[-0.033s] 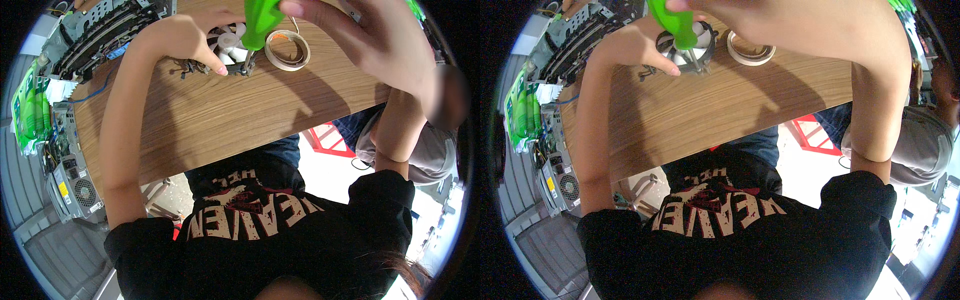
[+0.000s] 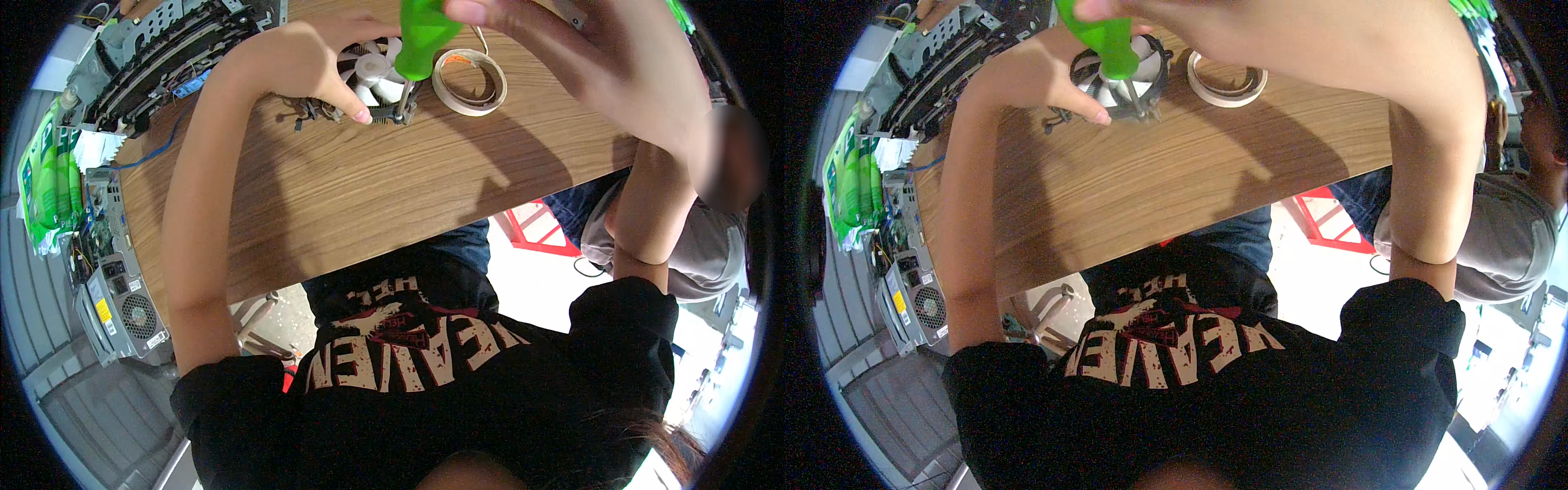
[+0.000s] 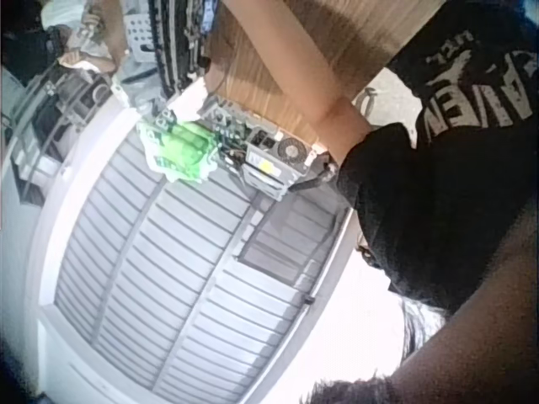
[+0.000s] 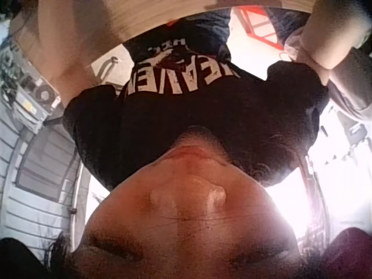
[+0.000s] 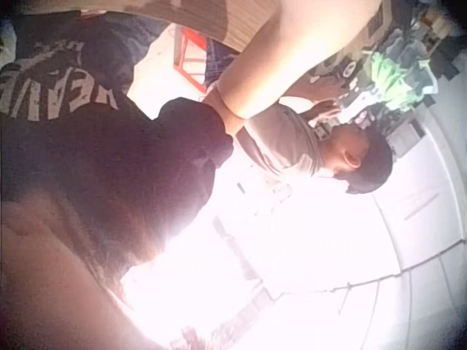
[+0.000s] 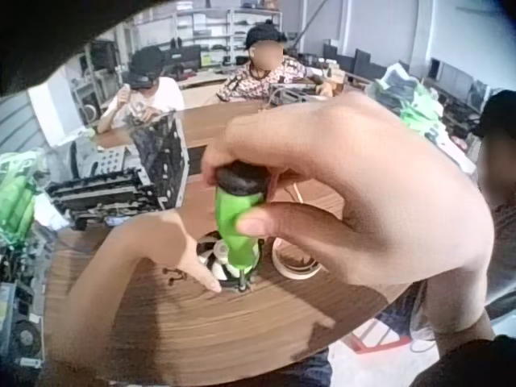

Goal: The person uses a screwdriver to loosen and remove screws from a computer fan and heatsink assembly.

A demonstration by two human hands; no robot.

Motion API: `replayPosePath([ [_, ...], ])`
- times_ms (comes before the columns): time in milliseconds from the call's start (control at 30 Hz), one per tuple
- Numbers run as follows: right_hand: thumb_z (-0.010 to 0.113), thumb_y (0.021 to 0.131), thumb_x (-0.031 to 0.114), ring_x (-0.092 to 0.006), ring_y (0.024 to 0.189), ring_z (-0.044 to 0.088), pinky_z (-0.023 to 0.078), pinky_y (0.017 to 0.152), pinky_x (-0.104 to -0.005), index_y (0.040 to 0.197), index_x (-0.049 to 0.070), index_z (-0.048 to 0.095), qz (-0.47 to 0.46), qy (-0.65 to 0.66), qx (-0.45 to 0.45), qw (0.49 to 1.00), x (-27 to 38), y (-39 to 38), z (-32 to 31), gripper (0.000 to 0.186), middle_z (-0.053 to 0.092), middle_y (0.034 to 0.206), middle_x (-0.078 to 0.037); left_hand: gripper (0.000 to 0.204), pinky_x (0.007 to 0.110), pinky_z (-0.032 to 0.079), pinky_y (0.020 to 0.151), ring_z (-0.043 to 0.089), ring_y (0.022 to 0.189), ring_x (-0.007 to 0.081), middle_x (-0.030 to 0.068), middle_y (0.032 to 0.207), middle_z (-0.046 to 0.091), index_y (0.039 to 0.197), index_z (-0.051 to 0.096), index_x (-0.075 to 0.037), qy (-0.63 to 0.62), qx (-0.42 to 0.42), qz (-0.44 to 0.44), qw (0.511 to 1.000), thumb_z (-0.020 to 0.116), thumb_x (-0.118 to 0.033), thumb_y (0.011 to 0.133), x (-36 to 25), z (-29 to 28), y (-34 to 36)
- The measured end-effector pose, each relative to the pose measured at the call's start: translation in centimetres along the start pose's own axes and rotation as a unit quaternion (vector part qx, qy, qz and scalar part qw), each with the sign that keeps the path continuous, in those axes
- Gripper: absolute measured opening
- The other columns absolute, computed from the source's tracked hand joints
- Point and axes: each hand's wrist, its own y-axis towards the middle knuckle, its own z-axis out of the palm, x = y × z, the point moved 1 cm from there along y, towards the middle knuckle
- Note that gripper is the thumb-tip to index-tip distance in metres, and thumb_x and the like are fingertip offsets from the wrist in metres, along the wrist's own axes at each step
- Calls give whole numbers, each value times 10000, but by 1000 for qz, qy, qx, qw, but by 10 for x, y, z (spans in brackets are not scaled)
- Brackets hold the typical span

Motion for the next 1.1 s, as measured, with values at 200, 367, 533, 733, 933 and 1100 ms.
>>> replayPosePath([
  [200,708,842,254,-217,624,593,449,544,-310,842,9,587,60,-35,42,997,14,2,8,274,613,718,-103,897,373,416,1027,533,1224,316,188,1308,571,1362,495,-41,51,32,-77,995,859,-397,623,20,10,-10],
  [367,730,817,276,-203,606,577,430,523,-302,768,12,561,140,-77,66,985,20,3,14,317,595,683,-92,842,358,468,949,604,1108,327,200,1185,640,1265,566,0,32,54,-147,987,865,-433,608,5,8,-5],
  [533,752,791,298,-189,588,561,411,503,-295,695,15,536,250,-100,75,960,21,13,11,368,577,648,-82,809,353,503,886,650,1012,330,200,1088,687,1172,634,5,28,131,-288,948,868,-501,586,-4,-3,-3],
  [733,818,732,220,-144,622,547,391,528,-281,697,35,619,-27,67,-138,988,11,20,26,274,591,677,-35,1011,393,473,999,565,1206,299,116,1381,522,1419,461,-153,27,136,-220,966,870,-469,550,-12,-3,0],
  [933,839,716,168,-152,643,462,362,583,-291,659,42,545,-39,341,133,930,-17,32,27,326,551,738,-47,944,401,484,990,553,1203,308,118,1295,582,1383,504,-125,13,50,-41,998,902,-330,552,-3,5,6],
  [1100,774,759,125,-262,784,606,440,689,-344,657,4,535,-15,663,86,744,-30,28,73,286,617,816,-174,771,364,490,955,583,1139,307,134,1200,630,1292,577,-99,-231,6,15,973,888,-223,597,7,17,-1],
])
